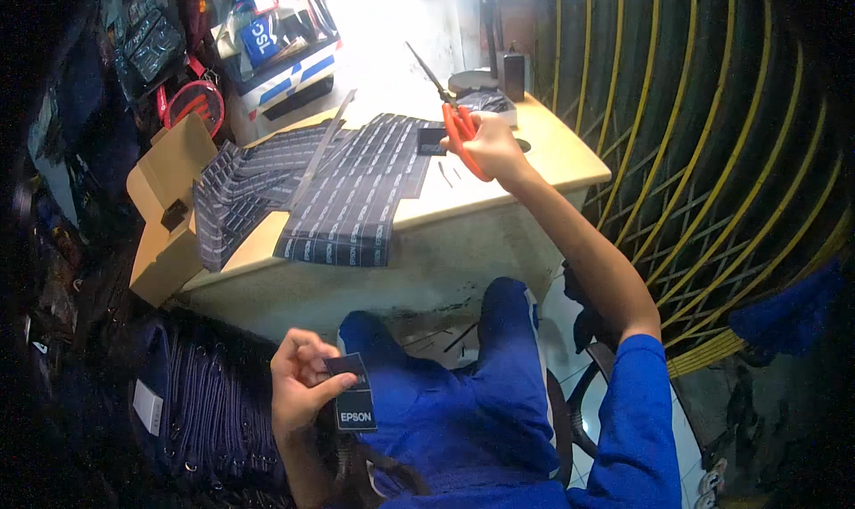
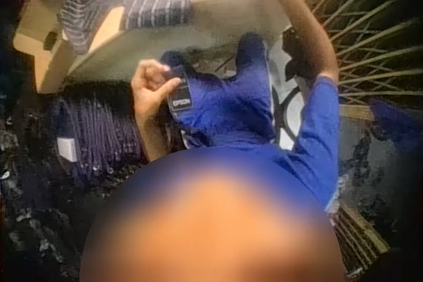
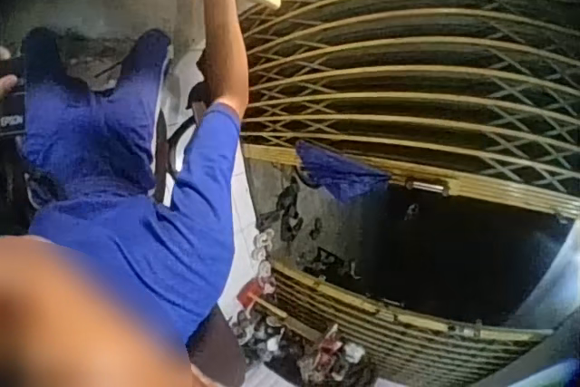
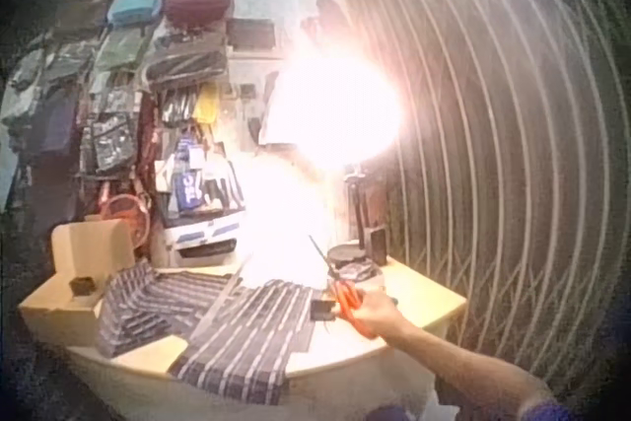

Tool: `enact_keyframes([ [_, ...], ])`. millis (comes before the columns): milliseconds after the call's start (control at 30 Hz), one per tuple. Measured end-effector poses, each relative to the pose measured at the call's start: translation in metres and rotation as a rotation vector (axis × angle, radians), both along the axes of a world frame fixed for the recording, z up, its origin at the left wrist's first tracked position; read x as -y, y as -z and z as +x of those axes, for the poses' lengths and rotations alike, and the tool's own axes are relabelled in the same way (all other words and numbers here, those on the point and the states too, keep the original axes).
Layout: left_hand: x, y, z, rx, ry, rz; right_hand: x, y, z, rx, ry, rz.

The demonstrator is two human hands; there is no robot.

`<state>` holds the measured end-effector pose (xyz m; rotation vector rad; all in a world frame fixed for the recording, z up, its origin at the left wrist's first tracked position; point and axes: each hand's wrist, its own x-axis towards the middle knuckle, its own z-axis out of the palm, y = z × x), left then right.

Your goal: Cutting individual brand labels from a larger sheet using scissors.

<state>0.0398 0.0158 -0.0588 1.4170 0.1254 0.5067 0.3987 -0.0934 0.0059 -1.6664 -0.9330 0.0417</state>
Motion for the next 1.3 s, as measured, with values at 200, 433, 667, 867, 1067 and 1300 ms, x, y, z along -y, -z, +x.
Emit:
enact_keyframes([
  [200,0.012,-0.011,-0.008,0.008,-0.055,-0.081,-0.043,0.002,0.106,-0.089,0.282,0.074],
  [433,-0.005,-0.001,-0.017,-0.049,-0.032,0.209,-0.06,0.021,0.164,0.091,0.751,0.029],
  [667,0.008,-0.022,0.001,0.043,-0.14,-0.02,-0.024,0.051,0.058,0.05,0.266,0.123],
  [867,0.004,-0.03,0.04,0.037,-0.072,0.039,0.023,0.038,-0.1,-0.304,-0.419,0.263],
  [1067,0.012,-0.039,0.045,0.101,-0.058,0.254,0.027,0.03,-0.171,-0.447,-0.632,0.22],
  [1300,0.029,-0.038,0.039,0.045,-0.221,0.22,0.019,0.04,-0.178,-0.493,-0.485,0.303],
])
